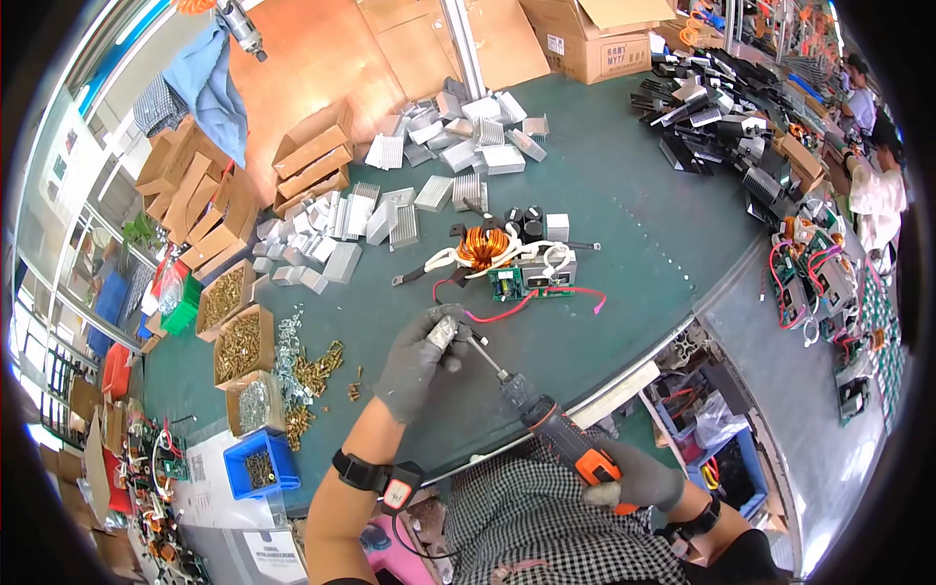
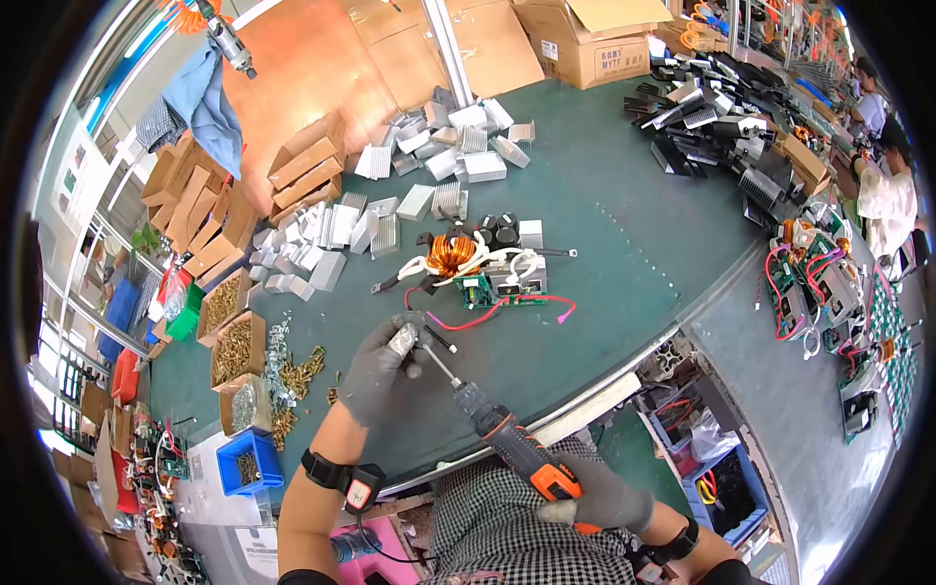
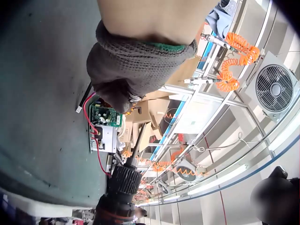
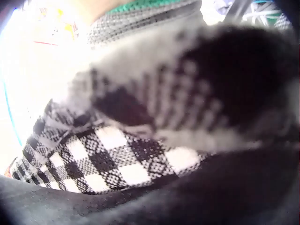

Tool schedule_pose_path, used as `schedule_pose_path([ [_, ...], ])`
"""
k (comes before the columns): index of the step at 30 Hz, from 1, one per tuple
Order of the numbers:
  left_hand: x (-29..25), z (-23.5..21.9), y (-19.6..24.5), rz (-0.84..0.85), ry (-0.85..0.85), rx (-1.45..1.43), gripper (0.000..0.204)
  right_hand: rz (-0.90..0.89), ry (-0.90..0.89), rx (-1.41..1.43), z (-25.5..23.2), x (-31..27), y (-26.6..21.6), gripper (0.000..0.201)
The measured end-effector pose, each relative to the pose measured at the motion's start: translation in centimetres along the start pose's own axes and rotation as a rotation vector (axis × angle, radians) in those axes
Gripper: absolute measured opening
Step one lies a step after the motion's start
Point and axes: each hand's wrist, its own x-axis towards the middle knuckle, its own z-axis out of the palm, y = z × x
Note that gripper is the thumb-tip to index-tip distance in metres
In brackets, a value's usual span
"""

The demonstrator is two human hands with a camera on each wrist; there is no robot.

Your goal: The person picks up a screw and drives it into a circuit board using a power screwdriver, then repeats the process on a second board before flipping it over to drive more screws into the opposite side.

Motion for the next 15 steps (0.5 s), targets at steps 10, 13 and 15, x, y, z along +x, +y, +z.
schedule_pose_path([
  [10, -0.2, 1.5, 0.8, 0.006, -0.037, 0.091, 0.027, 0.077, -0.045, 0.018, -0.7, 0.1, -1.6, 0.058],
  [13, -0.2, 1.6, 0.9, 0.001, -0.036, 0.105, 0.025, 0.063, -0.058, 0.010, -0.8, 0.2, -1.0, 0.059],
  [15, -0.1, 1.5, 1.1, -0.005, -0.047, 0.148, 0.024, 0.068, -0.032, -0.024, -0.8, 0.0, -1.5, 0.058],
])
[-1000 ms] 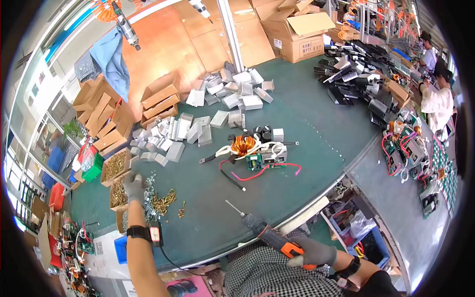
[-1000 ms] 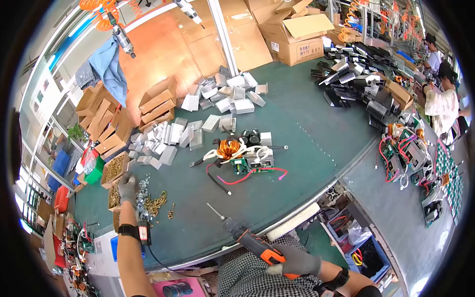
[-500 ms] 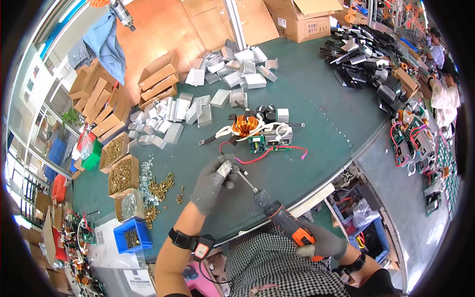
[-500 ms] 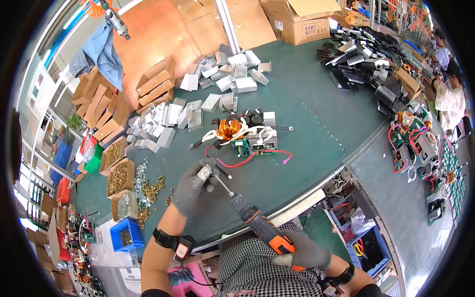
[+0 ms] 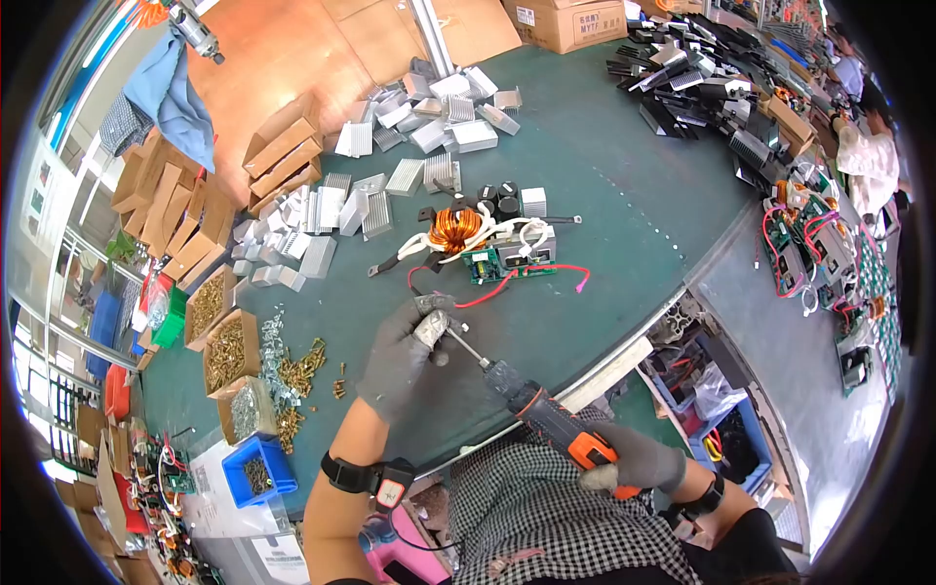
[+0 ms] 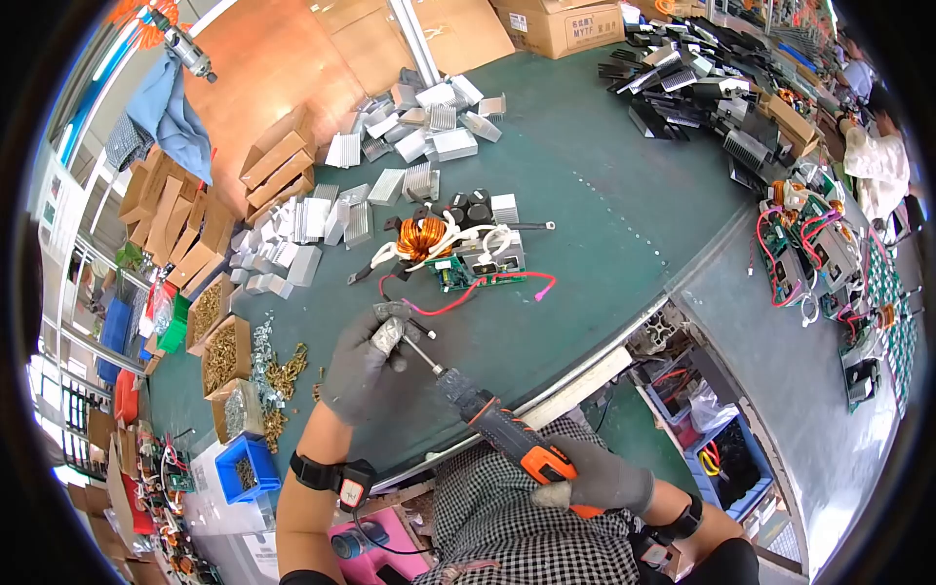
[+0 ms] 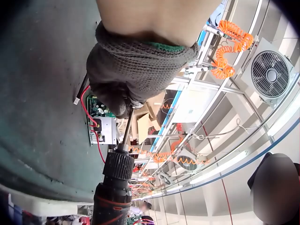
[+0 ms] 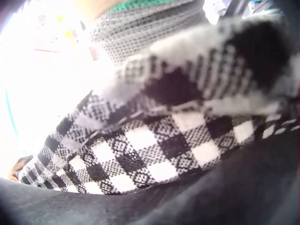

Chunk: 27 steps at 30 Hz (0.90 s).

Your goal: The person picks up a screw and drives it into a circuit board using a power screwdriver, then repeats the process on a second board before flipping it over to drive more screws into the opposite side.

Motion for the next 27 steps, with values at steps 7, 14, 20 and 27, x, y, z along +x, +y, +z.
schedule_pose_path([
  [7, 0.7, -0.6, 0.5, 0.032, -0.042, 0.128, 0.023, -0.065, 0.204, -0.245, 0.6, -0.8, -1.6, 0.051],
  [14, 2.7, -0.8, 0.6, 0.051, -0.114, 0.220, 0.028, 0.006, -0.062, 0.310, 0.9, 0.2, -0.2, 0.042],
  [20, 5.1, -0.9, 2.3, 0.489, 0.204, 0.928, 0.044, -0.023, 0.038, 0.462, 1.2, -0.2, -1.0, 0.044],
  [27, 8.9, 1.2, 3.6, 0.673, 0.080, 1.583, 0.064, -0.031, 0.079, 0.583, 1.6, 0.6, -1.6, 0.044],
])
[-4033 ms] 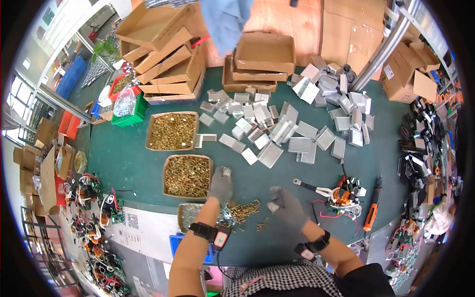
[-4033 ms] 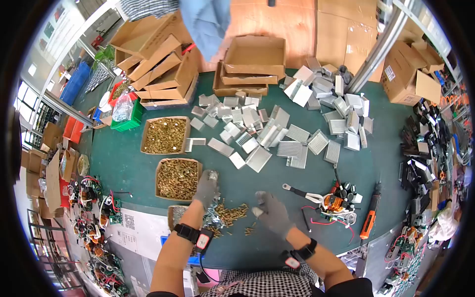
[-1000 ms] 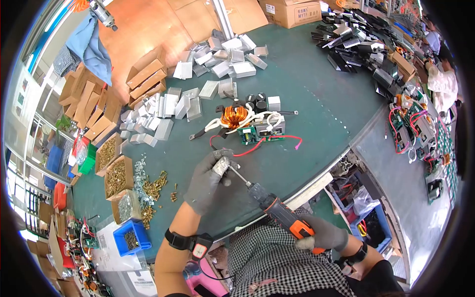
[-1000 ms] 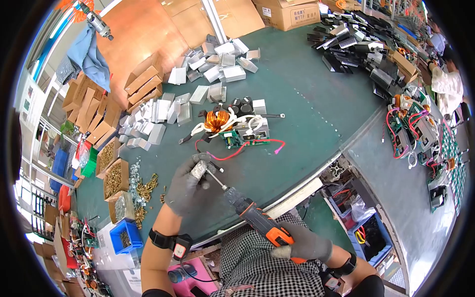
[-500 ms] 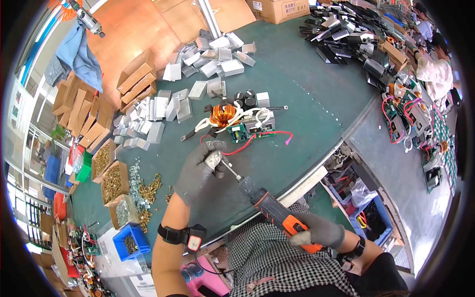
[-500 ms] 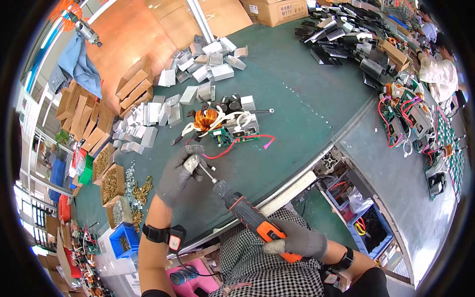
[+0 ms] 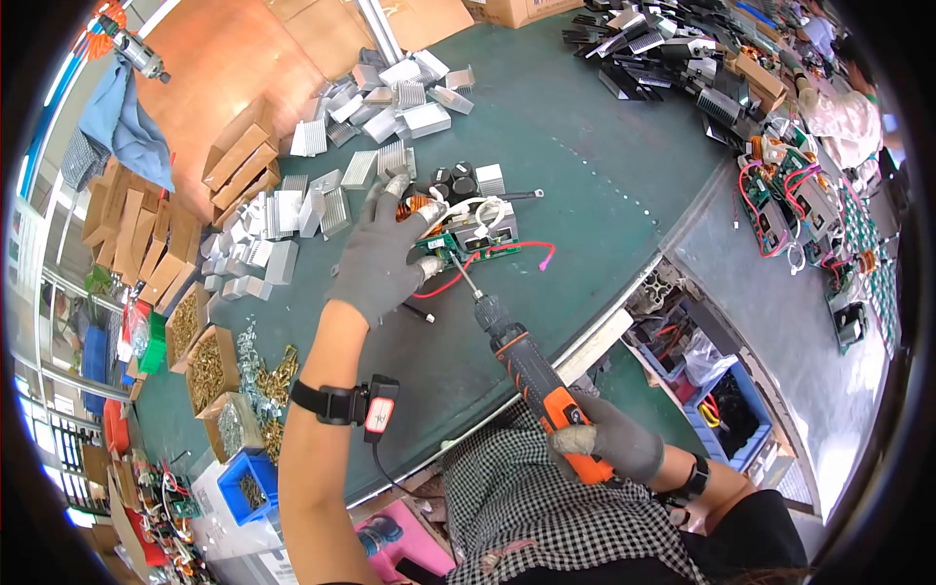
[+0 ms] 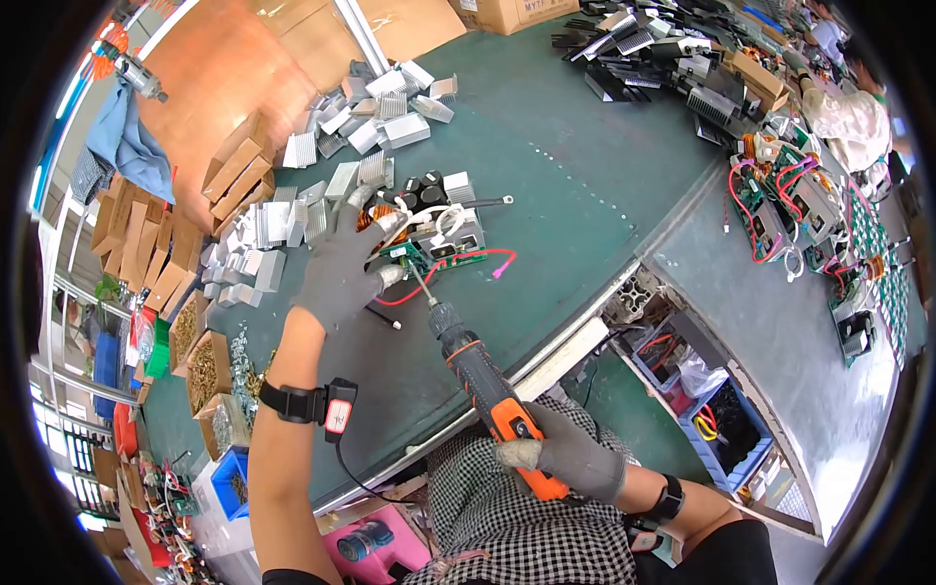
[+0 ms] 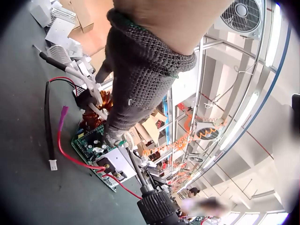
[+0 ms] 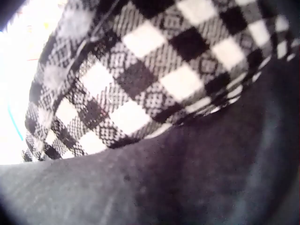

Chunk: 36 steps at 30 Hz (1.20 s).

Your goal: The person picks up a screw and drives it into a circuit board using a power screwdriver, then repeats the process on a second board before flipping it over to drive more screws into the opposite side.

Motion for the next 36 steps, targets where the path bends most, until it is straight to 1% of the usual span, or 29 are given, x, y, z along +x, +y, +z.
schedule_pose_path([
  [1, 0.8, -0.3, 0.2, -0.064, -0.076, -0.068, 0.060, -0.028, 0.002, 0.018, 0.1, 0.1, 0.0, 0.044],
  [4, 2.0, -0.4, -0.2, -0.105, -0.182, -0.113, 0.050, -0.026, 0.027, 0.030, 0.1, 0.7, 0.3, 0.044],
  [5, 1.9, 0.0, -0.4, -0.068, -0.121, -0.117, 0.044, -0.016, 0.025, 0.039, 0.2, 0.8, 0.1, 0.044],
  [10, 1.7, 0.2, -0.5, -0.077, -0.113, -0.119, 0.045, -0.009, 0.007, 0.090, 0.7, 1.7, -0.3, 0.046],
  [16, 1.3, 0.4, -0.4, -0.071, -0.061, -0.115, 0.042, -0.073, 0.063, 0.058, 1.5, 2.2, -0.2, 0.044],
  [18, 1.1, 0.6, -0.4, -0.064, -0.034, -0.127, 0.041, -0.058, 0.093, 0.043, 1.9, 2.1, -0.3, 0.043],
  [21, 1.1, 0.4, -0.4, -0.100, -0.070, -0.151, 0.040, -0.051, 0.105, 0.013, 2.1, 2.1, -0.3, 0.042],
  [25, 0.9, 0.6, -0.5, -0.069, -0.022, -0.155, 0.038, -0.065, 0.102, 0.025, 2.5, 2.1, -0.3, 0.041],
  [28, 0.9, 0.4, -0.4, -0.080, -0.041, -0.153, 0.038, -0.034, 0.037, 0.078, 2.4, 2.2, -0.7, 0.044],
  [31, 1.2, 0.4, -0.4, -0.092, -0.070, -0.151, 0.040, -0.049, 0.037, 0.135, 3.3, 2.1, -1.4, 0.048],
  [33, 1.2, 0.1, -0.4, -0.097, -0.087, -0.155, 0.041, -0.061, 0.041, 0.122, 3.6, 2.1, -1.3, 0.050],
  [36, 1.2, 0.4, -0.6, -0.082, -0.068, -0.118, 0.042, -0.063, 0.044, 0.089, 3.4, 2.3, -0.7, 0.052],
])
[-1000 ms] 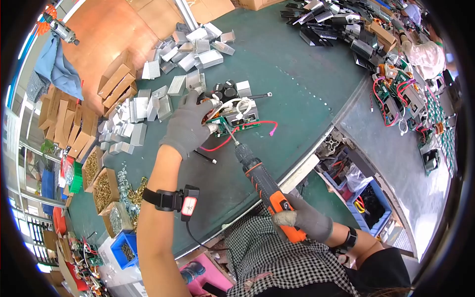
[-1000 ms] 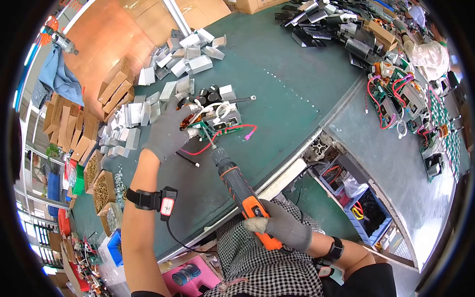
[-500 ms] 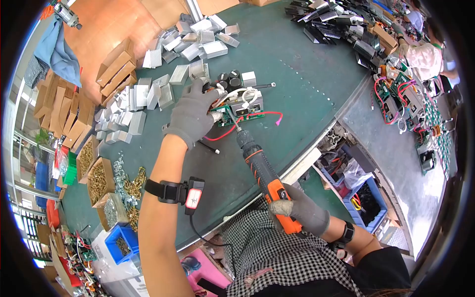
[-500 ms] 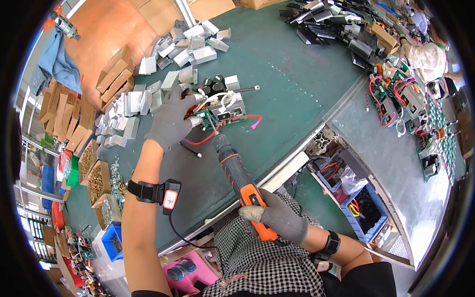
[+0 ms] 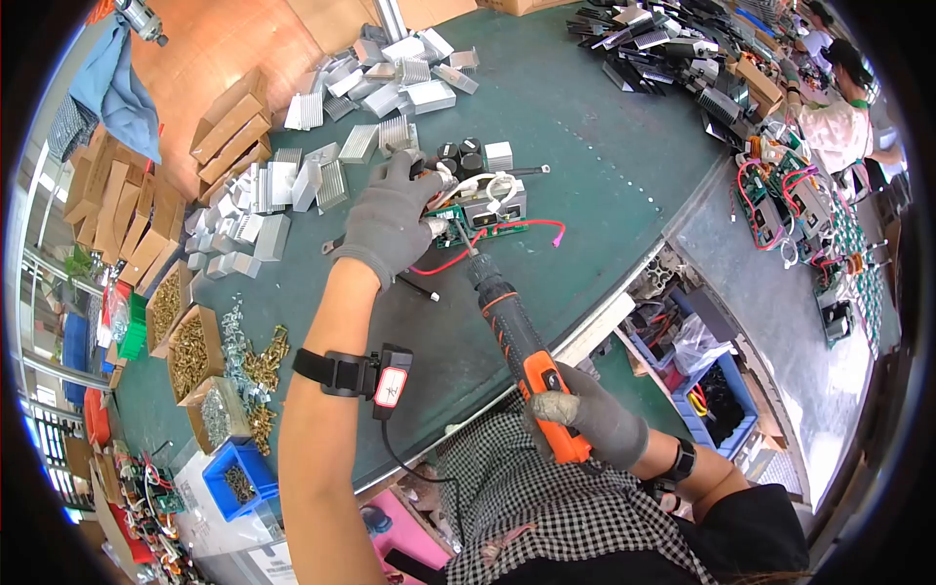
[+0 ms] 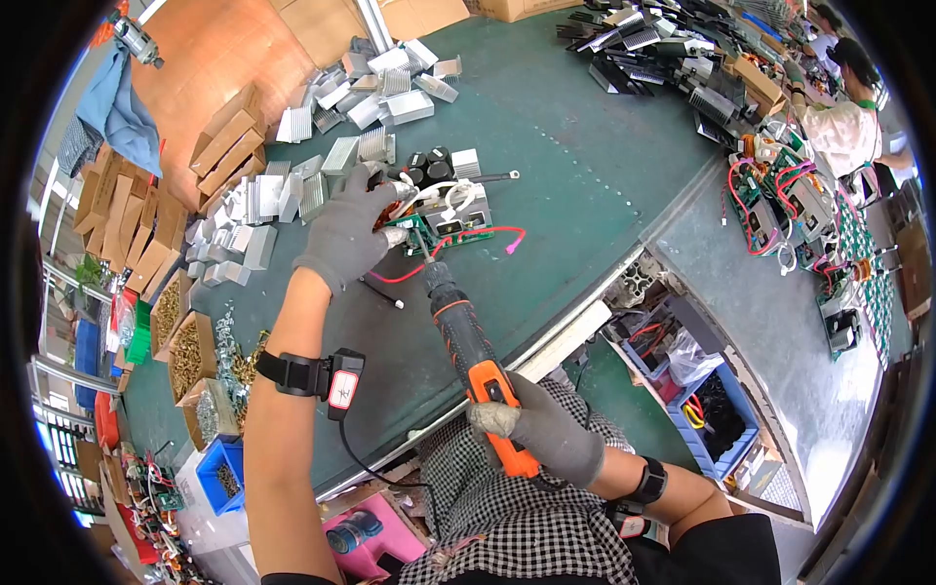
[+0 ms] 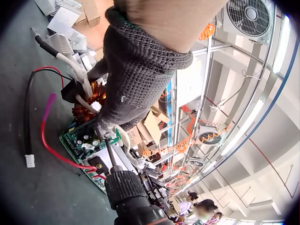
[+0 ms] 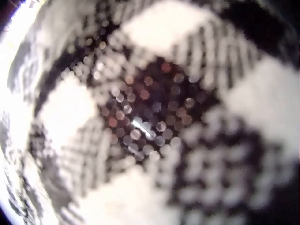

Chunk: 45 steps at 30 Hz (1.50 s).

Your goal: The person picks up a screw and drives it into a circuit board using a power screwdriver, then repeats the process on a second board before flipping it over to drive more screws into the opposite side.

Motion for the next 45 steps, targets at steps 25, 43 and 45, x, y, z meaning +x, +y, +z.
schedule_pose_path([
  [25, -7.7, -2.1, 0.9, -0.266, 0.131, -0.652, 0.028, 0.009, -0.088, -0.637, -6.0, -3.1, 0.6, 0.068],
  [43, -10.6, 0.8, 2.3, -0.566, -0.129, -1.858, 0.032, -0.033, -0.119, -0.752, -6.2, -3.7, -0.1, 0.073],
  [45, -10.5, 0.7, 2.4, -0.560, -0.132, -1.866, 0.032, -0.015, -0.119, -0.758, -6.3, -3.7, -0.3, 0.074],
])
